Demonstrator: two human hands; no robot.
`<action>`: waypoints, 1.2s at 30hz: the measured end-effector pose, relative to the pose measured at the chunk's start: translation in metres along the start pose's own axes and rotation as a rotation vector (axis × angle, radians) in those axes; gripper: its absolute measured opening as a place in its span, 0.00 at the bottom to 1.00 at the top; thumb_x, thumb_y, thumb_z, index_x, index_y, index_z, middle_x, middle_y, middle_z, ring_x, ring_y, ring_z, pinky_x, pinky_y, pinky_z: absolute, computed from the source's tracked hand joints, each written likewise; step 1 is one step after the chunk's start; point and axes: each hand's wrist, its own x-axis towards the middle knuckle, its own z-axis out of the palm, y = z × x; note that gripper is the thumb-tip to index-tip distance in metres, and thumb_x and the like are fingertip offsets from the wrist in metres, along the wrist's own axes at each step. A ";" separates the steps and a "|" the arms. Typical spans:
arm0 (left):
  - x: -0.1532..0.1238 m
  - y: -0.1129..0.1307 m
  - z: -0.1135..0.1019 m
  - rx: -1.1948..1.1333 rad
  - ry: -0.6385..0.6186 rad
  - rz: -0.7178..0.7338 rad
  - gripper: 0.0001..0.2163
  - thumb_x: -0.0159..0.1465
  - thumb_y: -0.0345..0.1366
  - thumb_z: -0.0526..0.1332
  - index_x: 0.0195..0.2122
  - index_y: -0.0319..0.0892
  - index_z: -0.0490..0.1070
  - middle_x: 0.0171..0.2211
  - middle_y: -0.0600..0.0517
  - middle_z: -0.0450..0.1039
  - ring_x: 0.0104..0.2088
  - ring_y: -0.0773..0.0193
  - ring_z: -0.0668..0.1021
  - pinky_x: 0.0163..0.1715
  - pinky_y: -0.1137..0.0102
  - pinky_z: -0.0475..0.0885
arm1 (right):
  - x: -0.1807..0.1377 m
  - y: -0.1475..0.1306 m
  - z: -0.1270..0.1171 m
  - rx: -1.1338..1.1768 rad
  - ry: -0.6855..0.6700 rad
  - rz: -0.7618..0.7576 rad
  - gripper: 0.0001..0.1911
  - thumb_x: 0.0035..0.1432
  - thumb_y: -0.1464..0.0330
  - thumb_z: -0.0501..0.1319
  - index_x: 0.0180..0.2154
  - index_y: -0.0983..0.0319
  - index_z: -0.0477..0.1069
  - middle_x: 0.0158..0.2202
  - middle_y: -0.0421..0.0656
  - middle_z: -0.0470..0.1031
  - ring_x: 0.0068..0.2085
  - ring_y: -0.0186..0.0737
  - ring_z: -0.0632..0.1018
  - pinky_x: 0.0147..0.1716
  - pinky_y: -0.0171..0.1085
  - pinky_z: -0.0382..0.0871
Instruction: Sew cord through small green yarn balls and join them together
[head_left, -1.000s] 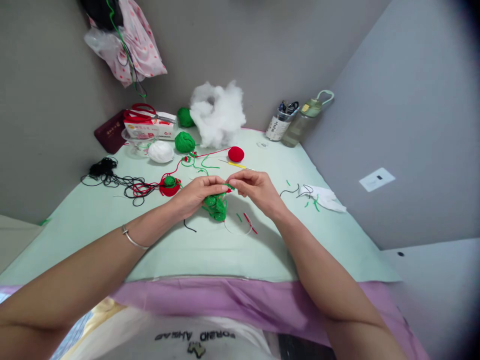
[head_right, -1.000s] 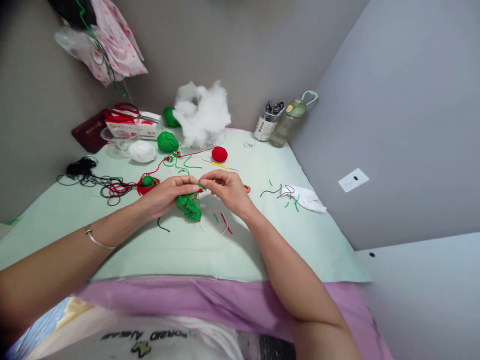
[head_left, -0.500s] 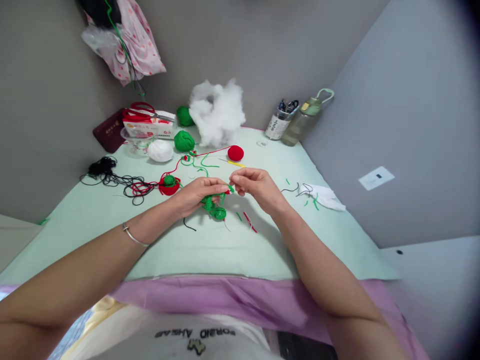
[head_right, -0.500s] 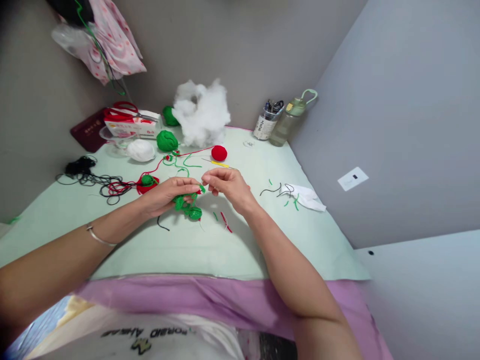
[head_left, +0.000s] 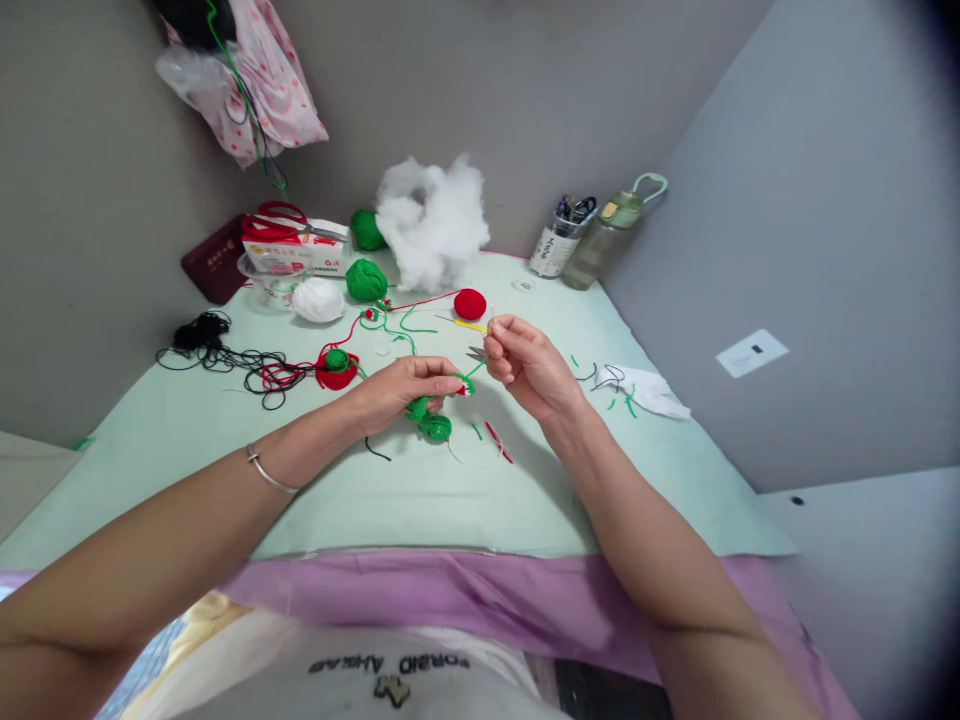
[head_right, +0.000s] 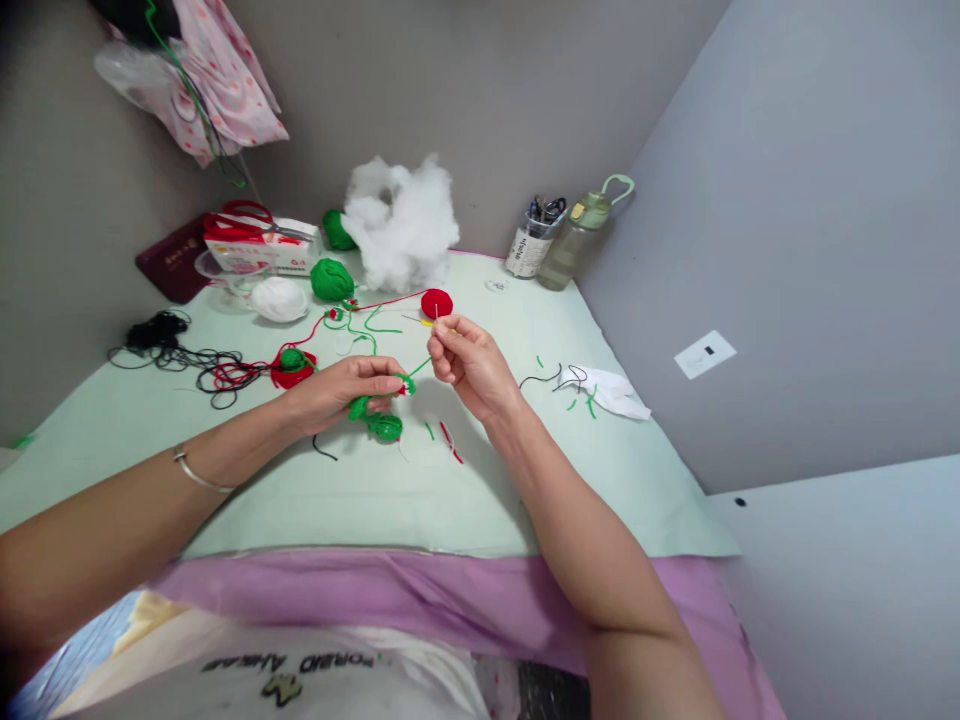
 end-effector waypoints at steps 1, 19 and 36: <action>0.000 0.000 0.000 0.008 0.007 0.008 0.12 0.57 0.44 0.70 0.33 0.41 0.76 0.23 0.56 0.65 0.22 0.71 0.65 0.24 0.72 0.60 | 0.000 0.000 0.000 -0.003 0.010 -0.011 0.19 0.47 0.61 0.73 0.32 0.61 0.65 0.21 0.31 0.66 0.18 0.23 0.60 0.18 0.28 0.51; 0.003 -0.001 -0.009 0.138 0.294 0.172 0.11 0.55 0.43 0.71 0.36 0.44 0.81 0.32 0.53 0.74 0.29 0.67 0.68 0.30 0.71 0.61 | -0.006 -0.001 -0.001 -0.470 0.048 -0.242 0.12 0.55 0.59 0.69 0.31 0.62 0.75 0.28 0.39 0.72 0.26 0.30 0.66 0.25 0.34 0.61; 0.003 0.004 -0.016 0.251 0.373 0.249 0.09 0.55 0.41 0.70 0.35 0.43 0.80 0.31 0.53 0.73 0.29 0.66 0.67 0.29 0.71 0.58 | -0.014 0.003 0.001 -1.034 -0.022 -0.358 0.07 0.62 0.67 0.62 0.33 0.59 0.78 0.32 0.42 0.73 0.31 0.36 0.69 0.31 0.38 0.61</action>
